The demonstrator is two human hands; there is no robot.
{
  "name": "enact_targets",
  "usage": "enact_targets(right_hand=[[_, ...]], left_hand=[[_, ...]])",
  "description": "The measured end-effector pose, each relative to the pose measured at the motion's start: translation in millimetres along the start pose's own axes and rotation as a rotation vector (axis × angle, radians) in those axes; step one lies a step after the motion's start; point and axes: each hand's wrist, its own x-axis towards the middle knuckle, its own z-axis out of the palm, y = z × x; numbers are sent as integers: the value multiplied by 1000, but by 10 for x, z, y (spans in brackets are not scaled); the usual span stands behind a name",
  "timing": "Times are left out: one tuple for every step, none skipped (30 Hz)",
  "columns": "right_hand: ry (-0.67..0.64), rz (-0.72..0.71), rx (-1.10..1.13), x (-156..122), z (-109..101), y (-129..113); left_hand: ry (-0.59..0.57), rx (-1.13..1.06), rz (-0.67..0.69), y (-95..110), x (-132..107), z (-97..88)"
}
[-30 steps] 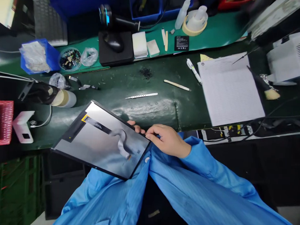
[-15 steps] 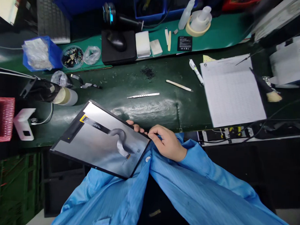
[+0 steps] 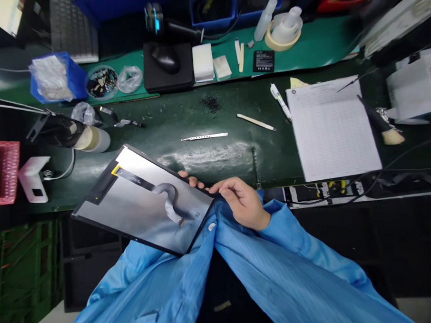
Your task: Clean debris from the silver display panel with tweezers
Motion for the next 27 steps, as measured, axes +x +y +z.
enact_targets(right_hand=[[9, 4, 23, -8, 3, 12], [19, 5, 44, -14, 3, 26], [32, 0, 63, -19, 1, 38], [47, -10, 79, -22, -5, 48], [61, -23, 94, -23, -14, 54], [75, -35, 106, -23, -26, 55], [85, -43, 116, -22, -40, 51], [93, -44, 125, -21, -55, 43], [101, -40, 130, -18, -70, 33], [108, -28, 126, -16, -84, 23], [115, -12, 116, -12, -98, 14], [124, 7, 100, -7, -111, 7], [132, 23, 82, 0, -125, 2], [143, 37, 65, 11, -140, 0], [152, 48, 47, 25, -156, 0], [158, 56, 28, 44, -176, -2], [164, 56, 6, 71, -198, -6], [169, 50, -24, 106, -224, -14], [171, 36, -61, 152, -251, -28], [175, 18, -101, 211, -278, -47], [183, -1, -137, 287, -305, -71], [197, -19, -166, 382, -330, -95], [216, -36, -184, 500, -353, -118], [240, -53, -192, 642, -375, -135], [269, -74, -193, 807, -397, -144], [297, -102, -193, 994, -421, -142], [320, -130, -202, 1195, -447, -130]], left_hand=[[0, -10, 19, -9, 8, -20], [9, -28, 51, -18, 15, -39], [14, -47, 75, -24, 22, -57], [9, -56, 77, -28, 29, -75], [3, -70, 67, -28, 35, -91], [-6, -89, 49, -24, 40, -105], [-20, -113, 35, -17, 42, -117], [-38, -138, 28, -9, 42, -126], [-54, -157, 33, -1, 39, -133], [-64, -170, 53, 6, 33, -138], [-71, -173, 70, 11, 26, -141], [-69, -168, 80, 14, 19, -144], [-57, -156, 83, 14, 14, -147], [-39, -142, 81, 11, 11, -150], [-18, -133, 85, 7, 11, -154], [-4, -128, 92, 1, 13, -157], [3, -128, 104, -5, 16, -161], [4, -135, 124, -11, 20, -165], [2, -148, 144, -14, 24, -169], [-4, -162, 153, -14, 26, -175], [-6, -177, 160, -12, 26, -185], [1, -186, 161, -7, 26, -199], [10, -185, 150, -2, 27, -220], [28, -182, 146, 3, 31, -246], [43, -169, 131, 7, 40, -278], [52, -158, 123, 10, 53, -313], [51, -169, 135, 12, 70, -353]])
